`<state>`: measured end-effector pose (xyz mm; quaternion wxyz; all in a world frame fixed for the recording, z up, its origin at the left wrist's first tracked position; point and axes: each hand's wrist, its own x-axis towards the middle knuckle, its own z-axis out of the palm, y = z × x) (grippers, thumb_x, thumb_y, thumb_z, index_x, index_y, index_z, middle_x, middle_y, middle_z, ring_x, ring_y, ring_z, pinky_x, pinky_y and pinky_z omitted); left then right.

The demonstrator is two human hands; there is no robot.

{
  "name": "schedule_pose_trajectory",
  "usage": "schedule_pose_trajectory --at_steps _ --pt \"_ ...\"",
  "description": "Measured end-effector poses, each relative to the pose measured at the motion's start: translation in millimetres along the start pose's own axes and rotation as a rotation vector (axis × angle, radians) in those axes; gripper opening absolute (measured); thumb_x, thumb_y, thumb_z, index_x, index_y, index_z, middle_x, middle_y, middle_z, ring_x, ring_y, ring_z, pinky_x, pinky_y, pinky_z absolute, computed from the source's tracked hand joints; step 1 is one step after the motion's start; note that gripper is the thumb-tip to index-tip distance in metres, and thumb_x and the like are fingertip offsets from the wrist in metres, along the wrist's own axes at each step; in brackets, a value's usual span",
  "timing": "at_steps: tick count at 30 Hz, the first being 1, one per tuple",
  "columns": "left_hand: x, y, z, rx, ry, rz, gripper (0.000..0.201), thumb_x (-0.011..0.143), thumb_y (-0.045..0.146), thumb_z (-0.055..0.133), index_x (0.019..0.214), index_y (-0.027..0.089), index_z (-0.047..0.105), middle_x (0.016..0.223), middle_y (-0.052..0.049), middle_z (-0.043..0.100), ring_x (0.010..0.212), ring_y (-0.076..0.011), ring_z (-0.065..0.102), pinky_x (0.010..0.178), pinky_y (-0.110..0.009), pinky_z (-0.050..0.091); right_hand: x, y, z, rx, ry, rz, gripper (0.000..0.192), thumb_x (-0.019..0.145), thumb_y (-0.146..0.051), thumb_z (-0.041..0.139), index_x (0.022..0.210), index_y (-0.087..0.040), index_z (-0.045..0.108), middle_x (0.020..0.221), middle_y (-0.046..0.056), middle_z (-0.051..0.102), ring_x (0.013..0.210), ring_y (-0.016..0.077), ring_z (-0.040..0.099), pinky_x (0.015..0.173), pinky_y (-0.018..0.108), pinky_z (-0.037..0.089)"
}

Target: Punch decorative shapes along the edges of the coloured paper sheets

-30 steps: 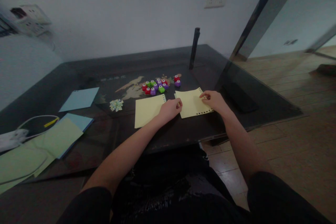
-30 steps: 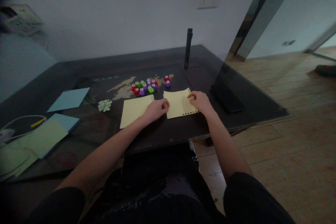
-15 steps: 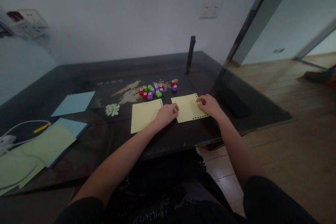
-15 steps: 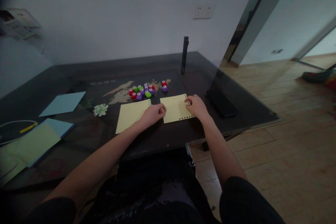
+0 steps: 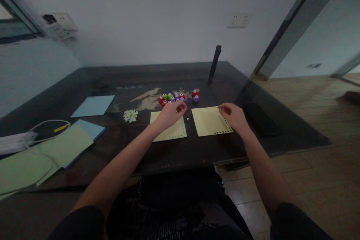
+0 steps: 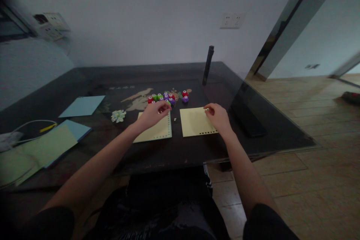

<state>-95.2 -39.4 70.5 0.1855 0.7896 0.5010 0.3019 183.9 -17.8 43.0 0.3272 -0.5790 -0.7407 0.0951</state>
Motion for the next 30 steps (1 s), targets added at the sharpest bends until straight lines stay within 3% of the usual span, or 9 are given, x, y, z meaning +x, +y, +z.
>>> schedule_pose_trajectory --at_steps 4,9,13,17,26,30 --pt "-17 -51 -29.8 0.110 0.076 -0.126 0.011 0.080 0.019 0.051 0.084 0.016 0.061 0.084 -0.004 0.067 0.077 -0.0151 0.060 0.075 -0.028 0.048 10 -43 0 0.111 -0.053 -0.116 0.019 0.078 -0.020 0.055 0.094 -0.018 0.065 0.077 0.003 0.062 0.069 0.0156 0.055 0.068 0.028 0.042" --pt "-30 -90 -35.4 0.207 0.149 -0.150 0.016 0.080 0.017 0.049 0.089 0.017 0.062 0.093 -0.007 0.066 0.089 -0.0191 0.060 0.083 -0.034 0.048 35 -91 36 0.093 -0.251 -0.294 0.015 0.079 -0.018 0.056 0.091 -0.018 0.066 0.087 0.006 0.067 0.076 0.0173 0.059 0.071 0.029 0.044" --pt "-29 -95 -31.1 0.269 0.065 -0.105 0.014 0.080 0.019 0.052 0.090 0.017 0.062 0.096 -0.008 0.065 0.094 -0.0208 0.058 0.089 -0.037 0.045 54 -102 79 -0.040 -0.405 -0.365 0.017 0.079 -0.025 0.063 0.094 -0.018 0.067 0.099 0.009 0.068 0.091 0.0231 0.060 0.080 0.035 0.045" --pt "-31 -100 -25.5 0.324 0.014 -0.119 0.026 0.078 0.033 0.060 0.098 0.016 0.060 0.102 -0.009 0.062 0.100 -0.0234 0.056 0.092 -0.038 0.042 58 -93 106 -0.100 -0.387 -0.406 0.026 0.080 -0.033 0.065 0.102 -0.019 0.066 0.108 0.011 0.065 0.103 0.0266 0.056 0.087 0.039 0.044" --pt "-31 -108 -20.3 0.382 -0.059 -0.145 0.046 0.074 0.041 0.065 0.113 0.016 0.060 0.111 -0.011 0.059 0.107 -0.0260 0.051 0.095 -0.040 0.038 48 -87 113 -0.176 -0.362 -0.513 0.039 0.078 -0.031 0.068 0.112 -0.014 0.062 0.108 0.014 0.061 0.104 0.0278 0.052 0.094 0.042 0.040" --pt "-31 -108 -20.4 0.391 -0.062 -0.123 0.046 0.076 0.042 0.063 0.114 0.016 0.061 0.110 -0.012 0.058 0.107 -0.0263 0.051 0.096 -0.040 0.038 49 -88 113 -0.176 -0.375 -0.514 0.039 0.078 -0.027 0.067 0.113 -0.013 0.063 0.106 0.014 0.059 0.103 0.0275 0.052 0.094 0.041 0.040"
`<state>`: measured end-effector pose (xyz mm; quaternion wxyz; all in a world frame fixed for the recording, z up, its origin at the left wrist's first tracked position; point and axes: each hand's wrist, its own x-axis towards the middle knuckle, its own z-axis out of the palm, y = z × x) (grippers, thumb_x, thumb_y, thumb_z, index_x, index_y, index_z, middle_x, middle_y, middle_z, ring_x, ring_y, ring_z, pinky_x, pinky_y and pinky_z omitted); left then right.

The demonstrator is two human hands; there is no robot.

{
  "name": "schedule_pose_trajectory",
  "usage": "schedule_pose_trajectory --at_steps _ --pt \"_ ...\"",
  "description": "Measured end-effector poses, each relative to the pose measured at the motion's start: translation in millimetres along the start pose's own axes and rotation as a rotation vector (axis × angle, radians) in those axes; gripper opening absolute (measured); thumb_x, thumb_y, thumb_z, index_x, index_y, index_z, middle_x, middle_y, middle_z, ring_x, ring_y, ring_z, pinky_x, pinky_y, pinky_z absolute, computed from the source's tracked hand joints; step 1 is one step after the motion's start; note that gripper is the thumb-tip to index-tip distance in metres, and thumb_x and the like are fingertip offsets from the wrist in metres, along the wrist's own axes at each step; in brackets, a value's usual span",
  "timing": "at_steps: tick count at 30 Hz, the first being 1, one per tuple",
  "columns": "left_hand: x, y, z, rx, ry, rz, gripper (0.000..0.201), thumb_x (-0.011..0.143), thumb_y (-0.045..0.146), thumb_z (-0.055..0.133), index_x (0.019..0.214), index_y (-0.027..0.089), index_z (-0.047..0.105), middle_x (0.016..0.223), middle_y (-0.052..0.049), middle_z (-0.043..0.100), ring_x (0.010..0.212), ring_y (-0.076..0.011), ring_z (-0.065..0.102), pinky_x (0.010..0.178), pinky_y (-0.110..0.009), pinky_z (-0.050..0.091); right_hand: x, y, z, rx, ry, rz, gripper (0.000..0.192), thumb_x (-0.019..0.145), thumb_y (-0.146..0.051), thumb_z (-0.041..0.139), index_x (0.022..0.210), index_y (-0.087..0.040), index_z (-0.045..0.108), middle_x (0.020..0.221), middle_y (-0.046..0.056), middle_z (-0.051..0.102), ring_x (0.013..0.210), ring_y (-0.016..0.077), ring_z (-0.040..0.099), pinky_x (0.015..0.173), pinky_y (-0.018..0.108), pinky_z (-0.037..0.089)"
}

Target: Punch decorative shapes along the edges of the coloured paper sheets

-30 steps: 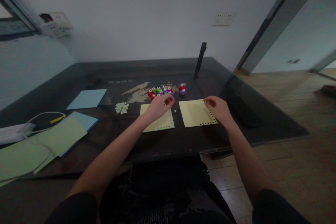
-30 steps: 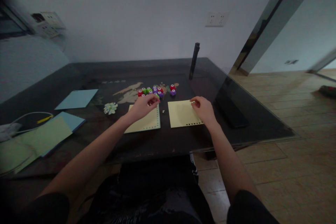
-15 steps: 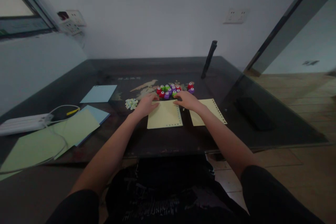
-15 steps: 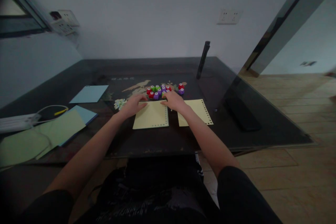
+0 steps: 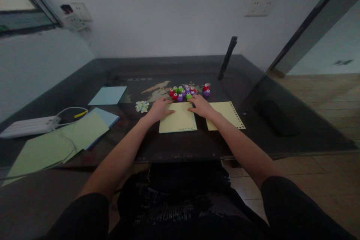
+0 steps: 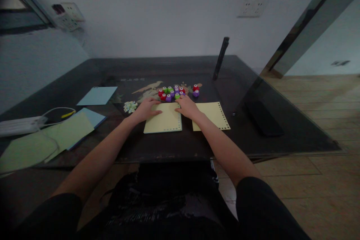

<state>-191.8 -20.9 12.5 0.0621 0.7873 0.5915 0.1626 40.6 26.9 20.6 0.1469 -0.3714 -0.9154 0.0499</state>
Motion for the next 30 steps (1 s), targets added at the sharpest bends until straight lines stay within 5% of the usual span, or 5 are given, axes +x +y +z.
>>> schedule_pose_trajectory --at_steps 22,30 --pt "-4.3 5.9 -4.7 -0.024 0.067 0.018 0.044 0.073 0.038 0.067 0.111 0.017 0.058 0.114 -0.009 0.058 0.108 -0.0249 0.052 0.096 -0.038 0.039 -3.4 -5.9 0.5 -0.015 0.018 0.082 0.030 0.083 -0.024 0.061 0.110 -0.014 0.064 0.107 0.013 0.058 0.101 0.0265 0.052 0.088 0.040 0.043" --pt "-1.5 3.6 -1.7 -0.038 0.111 0.036 0.040 0.068 0.032 0.071 0.102 0.017 0.056 0.106 -0.008 0.059 0.103 -0.0247 0.052 0.091 -0.037 0.041 -0.6 -2.3 1.9 0.132 0.115 0.146 0.014 0.075 -0.020 0.066 0.088 -0.015 0.064 0.091 0.008 0.060 0.090 0.0217 0.053 0.079 0.033 0.042"
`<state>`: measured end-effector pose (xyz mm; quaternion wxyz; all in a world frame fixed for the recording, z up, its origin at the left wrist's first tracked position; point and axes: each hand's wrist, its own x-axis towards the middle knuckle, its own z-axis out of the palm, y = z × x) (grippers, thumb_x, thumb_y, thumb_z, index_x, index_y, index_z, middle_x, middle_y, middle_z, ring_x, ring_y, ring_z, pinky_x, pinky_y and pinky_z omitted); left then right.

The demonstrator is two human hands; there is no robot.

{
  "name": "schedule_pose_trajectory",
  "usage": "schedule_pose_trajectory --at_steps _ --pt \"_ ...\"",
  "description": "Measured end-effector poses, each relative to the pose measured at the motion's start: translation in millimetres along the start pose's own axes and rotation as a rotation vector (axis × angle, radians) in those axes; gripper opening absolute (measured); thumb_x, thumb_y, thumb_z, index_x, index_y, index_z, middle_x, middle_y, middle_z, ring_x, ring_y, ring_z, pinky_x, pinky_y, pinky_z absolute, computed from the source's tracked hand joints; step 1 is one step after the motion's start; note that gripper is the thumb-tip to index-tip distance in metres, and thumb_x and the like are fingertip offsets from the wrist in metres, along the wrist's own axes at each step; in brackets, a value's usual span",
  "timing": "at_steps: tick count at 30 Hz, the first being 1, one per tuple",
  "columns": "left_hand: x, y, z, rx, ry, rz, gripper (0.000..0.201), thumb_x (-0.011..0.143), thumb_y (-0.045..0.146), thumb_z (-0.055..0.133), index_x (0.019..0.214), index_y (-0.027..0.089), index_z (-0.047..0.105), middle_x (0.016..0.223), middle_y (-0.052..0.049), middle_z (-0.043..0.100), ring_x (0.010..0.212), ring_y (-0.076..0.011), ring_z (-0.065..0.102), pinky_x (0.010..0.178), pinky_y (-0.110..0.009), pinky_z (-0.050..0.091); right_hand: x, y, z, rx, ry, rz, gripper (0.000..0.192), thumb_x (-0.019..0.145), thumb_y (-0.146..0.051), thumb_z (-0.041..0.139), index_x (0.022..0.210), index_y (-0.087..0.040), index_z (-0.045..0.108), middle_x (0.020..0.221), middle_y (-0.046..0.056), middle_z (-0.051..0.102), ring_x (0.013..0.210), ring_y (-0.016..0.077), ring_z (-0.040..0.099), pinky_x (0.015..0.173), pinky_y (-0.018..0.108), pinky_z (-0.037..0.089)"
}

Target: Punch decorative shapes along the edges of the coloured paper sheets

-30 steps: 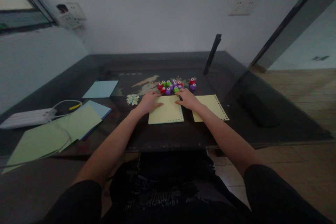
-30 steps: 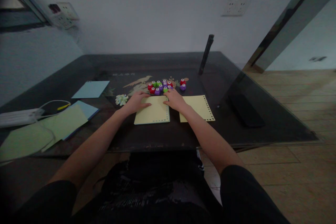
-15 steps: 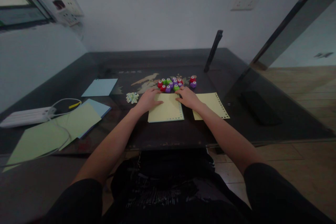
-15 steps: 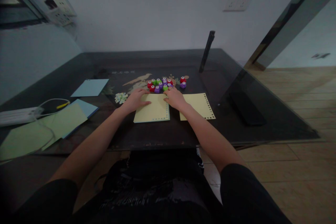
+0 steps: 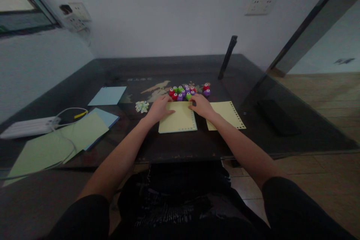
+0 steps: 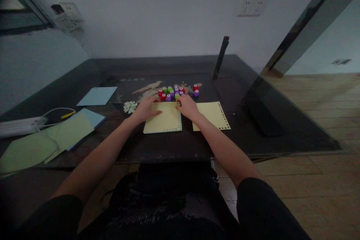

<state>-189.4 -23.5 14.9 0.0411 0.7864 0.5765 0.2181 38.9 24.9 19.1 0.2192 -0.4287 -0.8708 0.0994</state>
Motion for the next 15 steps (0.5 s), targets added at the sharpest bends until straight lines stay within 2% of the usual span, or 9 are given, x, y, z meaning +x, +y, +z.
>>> schedule_pose_trajectory --at_steps 3,6,12,15 --pt "0.6 -2.0 2.1 -0.018 0.030 0.006 0.037 0.067 0.029 0.072 0.098 0.017 0.055 0.102 -0.008 0.059 0.100 -0.0245 0.053 0.087 -0.036 0.042 2.1 3.2 1.2 0.084 -0.029 0.052 0.010 0.072 -0.023 0.068 0.075 -0.015 0.062 0.076 0.004 0.059 0.072 0.0171 0.051 0.066 0.030 0.039" --pt "0.6 -3.4 3.3 -0.036 0.045 0.008 0.035 0.067 0.028 0.071 0.095 0.017 0.055 0.100 -0.008 0.059 0.097 -0.0240 0.054 0.084 -0.035 0.042 2.8 4.5 0.6 0.186 -0.064 0.097 0.014 0.070 -0.024 0.069 0.065 -0.015 0.059 0.068 0.002 0.057 0.063 0.0136 0.048 0.060 0.027 0.035" --pt "2.1 -5.8 3.4 -0.120 0.055 -0.032 0.032 0.066 0.026 0.070 0.093 0.016 0.056 0.095 -0.007 0.062 0.089 -0.0224 0.056 0.078 -0.033 0.043 2.0 4.5 0.3 0.348 -0.112 0.126 0.018 0.067 -0.027 0.070 0.061 -0.015 0.058 0.059 -0.001 0.053 0.057 0.0119 0.046 0.055 0.026 0.033" --pt "2.9 -6.5 1.7 -0.186 0.042 -0.081 0.028 0.066 0.023 0.068 0.091 0.016 0.060 0.092 -0.007 0.064 0.086 -0.0218 0.058 0.077 -0.032 0.043 1.4 4.4 1.8 0.424 -0.124 0.130 0.015 0.067 -0.027 0.069 0.063 -0.015 0.060 0.061 0.000 0.057 0.057 0.0125 0.049 0.057 0.026 0.035"
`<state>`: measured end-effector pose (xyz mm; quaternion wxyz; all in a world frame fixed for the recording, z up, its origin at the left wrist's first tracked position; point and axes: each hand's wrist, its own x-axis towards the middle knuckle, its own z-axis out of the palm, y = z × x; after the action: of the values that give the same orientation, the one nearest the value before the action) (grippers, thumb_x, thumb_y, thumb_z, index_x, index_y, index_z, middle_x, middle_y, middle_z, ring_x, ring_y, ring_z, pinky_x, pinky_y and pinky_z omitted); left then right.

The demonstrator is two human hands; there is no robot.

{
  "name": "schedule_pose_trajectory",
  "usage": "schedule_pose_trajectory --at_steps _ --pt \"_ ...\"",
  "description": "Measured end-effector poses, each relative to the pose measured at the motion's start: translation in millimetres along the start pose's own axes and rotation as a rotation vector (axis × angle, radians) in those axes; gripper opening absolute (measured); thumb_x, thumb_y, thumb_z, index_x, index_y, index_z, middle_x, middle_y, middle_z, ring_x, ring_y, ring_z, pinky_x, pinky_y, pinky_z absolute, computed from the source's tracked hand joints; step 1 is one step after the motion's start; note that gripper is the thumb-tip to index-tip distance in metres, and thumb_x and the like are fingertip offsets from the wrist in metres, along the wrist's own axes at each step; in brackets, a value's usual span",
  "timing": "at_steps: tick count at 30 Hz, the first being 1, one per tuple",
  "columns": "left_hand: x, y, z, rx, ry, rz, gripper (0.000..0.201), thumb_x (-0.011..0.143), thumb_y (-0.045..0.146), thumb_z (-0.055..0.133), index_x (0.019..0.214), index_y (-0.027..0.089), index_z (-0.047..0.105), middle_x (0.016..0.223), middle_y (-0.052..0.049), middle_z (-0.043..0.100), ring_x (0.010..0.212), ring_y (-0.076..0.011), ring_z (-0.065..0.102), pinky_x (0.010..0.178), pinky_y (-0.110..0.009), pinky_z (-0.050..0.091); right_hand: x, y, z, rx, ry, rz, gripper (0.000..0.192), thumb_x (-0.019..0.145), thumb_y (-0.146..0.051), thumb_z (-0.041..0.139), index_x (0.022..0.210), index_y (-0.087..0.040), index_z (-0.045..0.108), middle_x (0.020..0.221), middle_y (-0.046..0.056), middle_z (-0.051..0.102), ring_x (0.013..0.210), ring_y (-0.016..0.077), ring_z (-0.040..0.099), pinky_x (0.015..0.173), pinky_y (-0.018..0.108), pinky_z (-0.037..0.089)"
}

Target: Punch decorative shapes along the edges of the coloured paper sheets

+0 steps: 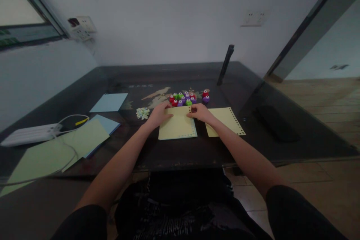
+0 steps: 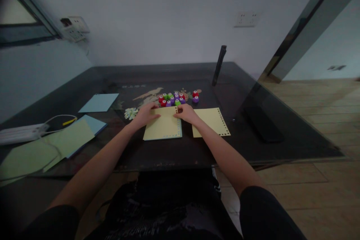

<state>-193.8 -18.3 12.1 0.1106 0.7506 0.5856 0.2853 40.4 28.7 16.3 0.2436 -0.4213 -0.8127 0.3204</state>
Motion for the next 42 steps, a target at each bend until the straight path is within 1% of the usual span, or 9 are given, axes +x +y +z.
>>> schedule_pose_trajectory --at_steps 3,8,15,20,22,25,30,35,42 --pt "1 0 -3.6 -0.042 -0.009 -0.070 0.018 0.068 0.023 0.064 0.085 0.016 0.065 0.088 -0.006 0.067 0.084 -0.0224 0.059 0.077 -0.033 0.043 0 -1 1 0.119 -0.014 0.000 0.013 0.065 -0.024 0.068 0.063 -0.015 0.060 0.063 0.001 0.060 0.060 0.0136 0.054 0.060 0.027 0.038" --pt "3 0 -14.9 -0.135 -0.019 -0.150 0.015 0.069 0.026 0.062 0.078 0.017 0.069 0.082 -0.005 0.069 0.080 -0.0227 0.061 0.074 -0.033 0.043 -4 -7 -2 0.286 -0.056 0.043 0.016 0.062 -0.023 0.069 0.060 -0.016 0.055 0.056 -0.002 0.055 0.055 0.0124 0.052 0.057 0.026 0.038" --pt "4 -3 -24.7 -0.441 0.057 -0.262 0.026 0.063 0.034 0.068 0.081 0.014 0.069 0.081 -0.006 0.070 0.076 -0.0214 0.062 0.070 -0.031 0.046 -6 -4 -2 0.368 -0.083 0.096 0.023 0.062 -0.032 0.073 0.061 -0.015 0.057 0.054 -0.002 0.055 0.055 0.0138 0.053 0.055 0.026 0.039" --pt "4 -5 -20.9 -0.681 0.160 -0.351 0.045 0.062 0.034 0.073 0.102 0.015 0.064 0.091 -0.008 0.069 0.079 -0.0195 0.063 0.067 -0.029 0.047 0 3 -3 0.484 -0.004 0.115 0.021 0.063 -0.032 0.075 0.066 -0.015 0.062 0.061 0.004 0.064 0.063 0.0188 0.061 0.059 0.031 0.046" --pt "3 -4 -19.5 -0.813 0.108 -0.400 0.052 0.064 0.035 0.073 0.111 0.016 0.060 0.097 -0.009 0.069 0.081 -0.0194 0.064 0.064 -0.027 0.047 2 4 -5 0.560 0.060 0.127 0.021 0.062 -0.032 0.075 0.070 -0.015 0.064 0.068 0.006 0.068 0.068 0.0202 0.064 0.065 0.033 0.049" --pt "-1 1 -17.3 -0.946 -0.057 -0.416 0.054 0.065 0.039 0.074 0.112 0.017 0.060 0.104 -0.010 0.068 0.085 -0.0198 0.064 0.064 -0.026 0.047 3 4 -11 0.685 0.163 0.115 0.027 0.060 -0.034 0.077 0.077 -0.015 0.067 0.077 0.008 0.072 0.071 0.0202 0.066 0.073 0.037 0.051" --pt "-7 15 -12.9 -0.975 -0.300 -0.405 0.038 0.067 0.043 0.073 0.090 0.013 0.069 0.090 -0.011 0.070 0.070 -0.0159 0.062 0.060 -0.026 0.046 4 3 -16 0.755 0.305 0.103 0.038 0.055 -0.042 0.079 0.079 -0.015 0.067 0.080 0.008 0.073 0.071 0.0202 0.067 0.074 0.037 0.052" --pt "-10 24 -11.4 -0.949 -0.386 -0.351 0.031 0.069 0.042 0.070 0.077 0.011 0.070 0.076 -0.011 0.070 0.056 -0.0125 0.057 0.054 -0.025 0.043 2 0 -17 0.691 0.358 0.086 0.042 0.058 -0.050 0.075 0.080 -0.016 0.065 0.083 0.009 0.072 0.076 0.0218 0.067 0.072 0.035 0.052" --pt "-13 29 -8.6 -0.897 -0.393 -0.276 0.034 0.071 0.043 0.068 0.083 0.011 0.071 0.086 -0.014 0.072 0.054 -0.0121 0.057 0.052 -0.025 0.044 3 -2 -16 0.630 0.404 0.058 0.043 0.060 -0.054 0.072 0.078 -0.016 0.063 0.081 0.007 0.071 0.074 0.0198 0.065 0.070 0.033 0.051"
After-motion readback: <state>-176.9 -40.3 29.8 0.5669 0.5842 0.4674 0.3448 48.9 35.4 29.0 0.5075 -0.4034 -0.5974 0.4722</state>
